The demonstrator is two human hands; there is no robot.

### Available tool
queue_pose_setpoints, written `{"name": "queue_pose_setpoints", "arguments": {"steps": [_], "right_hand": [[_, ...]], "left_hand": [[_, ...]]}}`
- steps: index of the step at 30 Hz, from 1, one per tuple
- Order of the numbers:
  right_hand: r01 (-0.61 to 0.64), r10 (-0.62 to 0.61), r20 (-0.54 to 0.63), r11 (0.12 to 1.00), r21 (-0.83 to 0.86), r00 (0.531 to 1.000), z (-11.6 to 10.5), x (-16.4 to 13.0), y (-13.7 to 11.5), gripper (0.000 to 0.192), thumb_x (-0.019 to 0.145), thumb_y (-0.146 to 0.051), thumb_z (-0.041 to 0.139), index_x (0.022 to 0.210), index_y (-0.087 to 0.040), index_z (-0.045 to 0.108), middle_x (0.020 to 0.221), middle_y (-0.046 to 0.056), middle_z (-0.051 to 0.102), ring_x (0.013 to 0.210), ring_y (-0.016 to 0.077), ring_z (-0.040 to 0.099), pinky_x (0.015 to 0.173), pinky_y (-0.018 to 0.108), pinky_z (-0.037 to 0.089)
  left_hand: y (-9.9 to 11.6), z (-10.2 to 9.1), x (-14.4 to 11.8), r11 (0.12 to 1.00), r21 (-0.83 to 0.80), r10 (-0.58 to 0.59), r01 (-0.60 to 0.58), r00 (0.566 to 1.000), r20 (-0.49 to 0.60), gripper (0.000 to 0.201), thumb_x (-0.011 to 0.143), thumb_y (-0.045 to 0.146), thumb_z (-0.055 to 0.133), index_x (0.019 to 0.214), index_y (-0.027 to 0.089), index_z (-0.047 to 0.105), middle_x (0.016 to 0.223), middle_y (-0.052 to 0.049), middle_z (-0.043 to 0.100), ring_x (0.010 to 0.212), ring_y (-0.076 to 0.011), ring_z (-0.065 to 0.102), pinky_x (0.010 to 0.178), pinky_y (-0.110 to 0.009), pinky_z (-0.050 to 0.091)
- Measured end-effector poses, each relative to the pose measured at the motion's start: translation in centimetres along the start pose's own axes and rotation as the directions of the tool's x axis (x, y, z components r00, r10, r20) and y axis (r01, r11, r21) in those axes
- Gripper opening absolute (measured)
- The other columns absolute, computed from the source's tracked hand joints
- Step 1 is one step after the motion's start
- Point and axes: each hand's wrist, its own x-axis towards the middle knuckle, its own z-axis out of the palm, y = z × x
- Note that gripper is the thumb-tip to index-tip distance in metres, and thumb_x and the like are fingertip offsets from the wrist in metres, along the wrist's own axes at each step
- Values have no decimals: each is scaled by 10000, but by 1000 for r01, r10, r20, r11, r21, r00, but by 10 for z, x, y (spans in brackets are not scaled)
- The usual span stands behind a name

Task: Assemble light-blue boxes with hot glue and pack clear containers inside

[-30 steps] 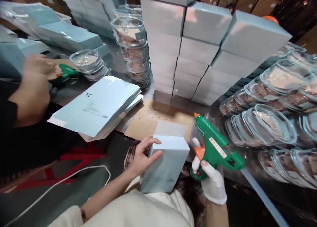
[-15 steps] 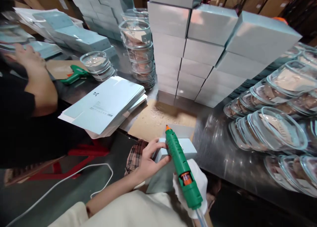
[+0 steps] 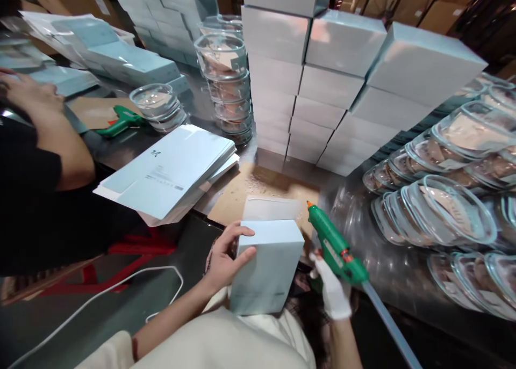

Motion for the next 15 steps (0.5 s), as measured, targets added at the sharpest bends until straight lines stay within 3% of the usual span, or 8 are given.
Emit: {"name": "queue_pose_setpoints", "arguments": {"steps": [4,6,8,10,12,15], "right_hand": [[-213,214,43,977,-27,976,21,36,-6,617,766,-747,608,909,-164,753,730,103,763,568,256,688,549,390,563],[-271,277,62,958,-94,959,12,48,-13,622,784,-756,560,841,-167,751,667,117,742,566,282,702,566,418,579],[-306,322,55,932,-195,945,-4,51,-24,529,776,-709,623,719,-194,730,590,112,704,575,298,705,573,417,575],[-256,264,-11,926,-278,964,-16,47,-40,421,738,-632,727,667,-217,715,600,100,705,655,303,722,606,388,568],[-121,111,-52,947,-296,992,-13,37,-56,394,716,-604,782,824,-226,779,813,95,788,853,301,751,735,369,588],[22,-4,135,991,-131,991,10,25,-72,606,711,-612,828,1171,-221,778,1184,93,791,1058,288,735,912,377,585]], "left_hand": [[-4,-1,2,995,-98,8,-7,1000,15,385,892,572,763,1010,206,734,1021,-85,695,998,-254,663,900,-342,505],[-5,-1,2,990,-141,20,-18,1000,14,375,892,562,771,1014,211,726,1011,-75,680,987,-247,653,885,-331,493],[-6,-1,3,984,-178,17,-12,1000,24,384,891,568,772,1020,210,721,1013,-73,664,984,-245,646,866,-322,485],[-5,0,4,977,-215,7,6,998,59,403,888,582,770,1020,205,718,1013,-75,653,978,-245,642,849,-320,483],[-4,3,5,968,-250,-1,30,993,118,410,884,587,772,1017,203,717,1015,-78,652,959,-240,642,832,-318,486],[-4,9,5,958,-283,11,47,980,199,449,856,630,779,980,204,715,1053,-97,669,1000,-260,659,860,-345,511]]}}
